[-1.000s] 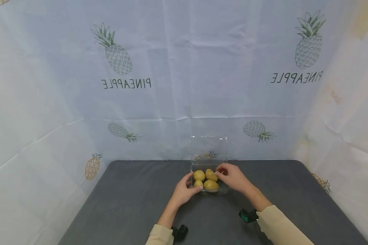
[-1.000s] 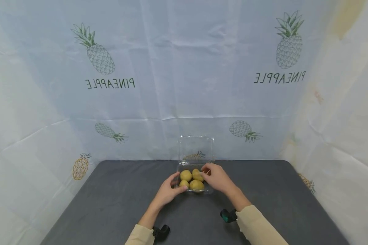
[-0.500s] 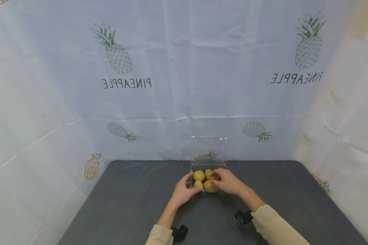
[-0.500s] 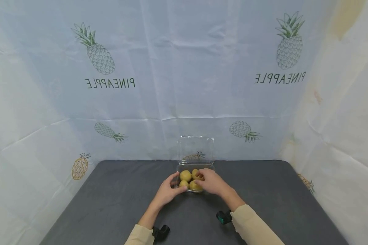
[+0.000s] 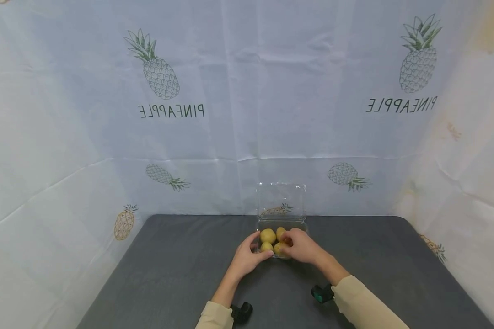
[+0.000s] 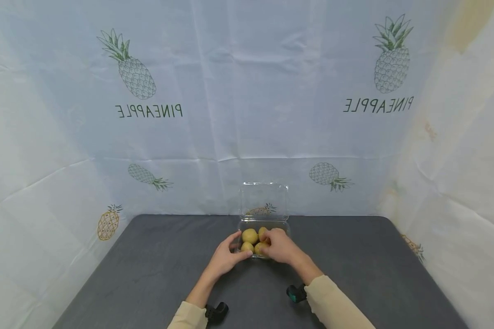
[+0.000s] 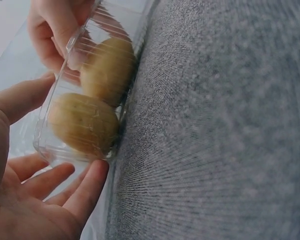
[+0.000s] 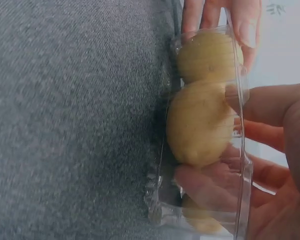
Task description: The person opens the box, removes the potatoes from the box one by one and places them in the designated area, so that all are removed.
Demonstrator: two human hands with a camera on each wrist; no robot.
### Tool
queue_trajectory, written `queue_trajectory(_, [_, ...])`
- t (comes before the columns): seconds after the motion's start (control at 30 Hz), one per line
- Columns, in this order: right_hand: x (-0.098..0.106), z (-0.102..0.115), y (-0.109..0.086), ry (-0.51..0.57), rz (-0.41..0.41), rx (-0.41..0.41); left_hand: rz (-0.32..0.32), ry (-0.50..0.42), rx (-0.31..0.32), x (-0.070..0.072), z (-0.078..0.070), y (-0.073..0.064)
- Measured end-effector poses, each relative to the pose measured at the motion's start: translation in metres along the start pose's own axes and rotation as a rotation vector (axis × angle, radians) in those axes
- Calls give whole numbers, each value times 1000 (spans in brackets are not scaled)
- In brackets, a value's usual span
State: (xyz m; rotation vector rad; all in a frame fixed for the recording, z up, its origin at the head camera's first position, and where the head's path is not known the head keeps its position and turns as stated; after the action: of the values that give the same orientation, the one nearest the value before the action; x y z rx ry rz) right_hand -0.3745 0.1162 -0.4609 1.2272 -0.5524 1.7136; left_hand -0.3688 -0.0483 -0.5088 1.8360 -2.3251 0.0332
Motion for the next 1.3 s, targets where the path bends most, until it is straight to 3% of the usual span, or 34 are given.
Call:
queue_trajectory(0.2, [-4,-3,5,-43,-13,-57,-5,5,1,1,0,0])
queue_trajectory(0.43, [-9,-8,7,-13,-26,-99,2,11,-1,-2,-2,-1])
queue_trajectory(0.77, [-7,-8,12,12,-48,-92,-17,9,4,2,-1,2])
queue_trajectory(1.3, [4,-5,0,37,-99,-111,-29,36,16,1,3,2])
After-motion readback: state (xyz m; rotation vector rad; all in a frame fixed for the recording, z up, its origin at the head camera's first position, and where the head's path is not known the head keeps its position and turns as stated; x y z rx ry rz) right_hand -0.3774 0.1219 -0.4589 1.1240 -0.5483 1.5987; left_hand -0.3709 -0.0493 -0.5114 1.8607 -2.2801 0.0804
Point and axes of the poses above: each hand's wrist, its own y-axis towards the middle knuckle, its own x-axis out of the back of the hand, z = x × y, the point moved 9 cm from there along y, towards the middle knuckle, and after that the axes turned 13 degrees about -y, right-handed, at the moved point
